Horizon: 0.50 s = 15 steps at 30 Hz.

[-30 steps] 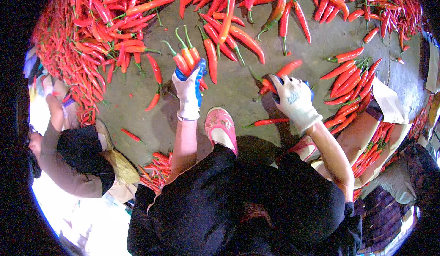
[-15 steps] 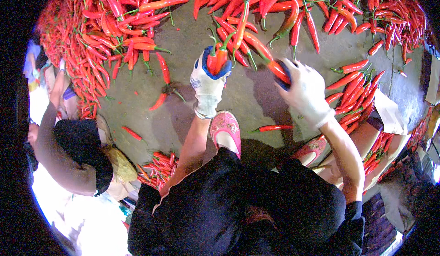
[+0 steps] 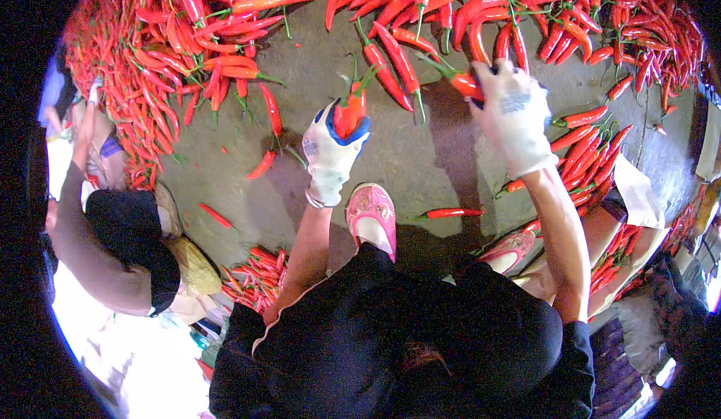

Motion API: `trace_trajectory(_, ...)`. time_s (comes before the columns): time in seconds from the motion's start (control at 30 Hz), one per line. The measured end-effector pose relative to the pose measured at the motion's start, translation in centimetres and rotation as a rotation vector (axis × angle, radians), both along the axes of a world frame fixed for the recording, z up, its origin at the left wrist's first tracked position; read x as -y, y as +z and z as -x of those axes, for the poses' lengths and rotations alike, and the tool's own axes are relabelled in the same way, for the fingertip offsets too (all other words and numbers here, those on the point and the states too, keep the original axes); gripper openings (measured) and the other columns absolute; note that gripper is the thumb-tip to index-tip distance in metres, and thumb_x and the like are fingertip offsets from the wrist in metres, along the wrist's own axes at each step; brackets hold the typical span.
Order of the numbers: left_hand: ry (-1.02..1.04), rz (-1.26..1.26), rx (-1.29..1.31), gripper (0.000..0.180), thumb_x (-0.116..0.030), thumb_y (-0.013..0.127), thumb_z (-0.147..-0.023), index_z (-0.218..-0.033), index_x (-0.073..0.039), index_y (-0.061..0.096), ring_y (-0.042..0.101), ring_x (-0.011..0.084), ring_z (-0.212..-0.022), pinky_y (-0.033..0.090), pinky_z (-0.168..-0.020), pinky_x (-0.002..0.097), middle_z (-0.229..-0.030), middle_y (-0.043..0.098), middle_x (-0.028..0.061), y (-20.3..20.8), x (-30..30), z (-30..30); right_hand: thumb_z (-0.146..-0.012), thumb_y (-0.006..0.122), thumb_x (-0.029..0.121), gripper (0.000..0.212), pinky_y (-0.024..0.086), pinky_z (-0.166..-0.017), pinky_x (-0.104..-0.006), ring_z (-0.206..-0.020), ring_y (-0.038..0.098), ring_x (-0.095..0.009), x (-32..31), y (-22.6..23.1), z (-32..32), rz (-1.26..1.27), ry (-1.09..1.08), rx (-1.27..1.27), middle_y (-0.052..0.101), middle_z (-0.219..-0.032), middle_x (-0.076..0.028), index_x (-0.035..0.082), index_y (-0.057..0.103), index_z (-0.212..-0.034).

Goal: The person picks up groups of red chilies from a large pile on the floor and places them neatly into a cardboard box.

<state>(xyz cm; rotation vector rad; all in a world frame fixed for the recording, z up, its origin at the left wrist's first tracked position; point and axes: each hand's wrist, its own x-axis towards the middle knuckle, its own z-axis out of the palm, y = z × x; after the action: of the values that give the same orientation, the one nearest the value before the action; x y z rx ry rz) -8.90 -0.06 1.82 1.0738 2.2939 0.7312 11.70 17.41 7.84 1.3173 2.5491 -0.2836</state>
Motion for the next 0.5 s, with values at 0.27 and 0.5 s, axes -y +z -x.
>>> trace_trajectory(0.27,-0.011,-0.013,-0.045,0.04,-0.019,0.082,-0.063,-0.099,-0.009,0.067,0.067,0.0311,-0.082,0.053,-0.072,0.0398,-0.094,0.068,0.0145,0.1,-0.8,-0.1,-0.075,0.072,0.031,0.055,0.05,-0.08,-0.0427,-0.091,0.063,-0.039,1.1,-0.7,2.0,0.175,-0.184,-0.551,0.065,-0.098,-0.019,0.004,0.055,-0.12)
trace_trajectory(0.5,0.533,-0.373,1.03,0.023,0.004,0.073,-0.076,-0.096,-0.003,0.065,0.064,0.0131,-0.072,0.051,-0.066,0.027,-0.086,0.066,0.0055,-0.7,3.0,1.8,-0.074,0.072,0.039,0.062,0.051,-0.077,-0.0434,-0.089,0.064,-0.032,3.5,-4.0,8.5,0.085,0.16,-0.045,0.064,-0.1,-0.013,0.008,0.051,-0.124)
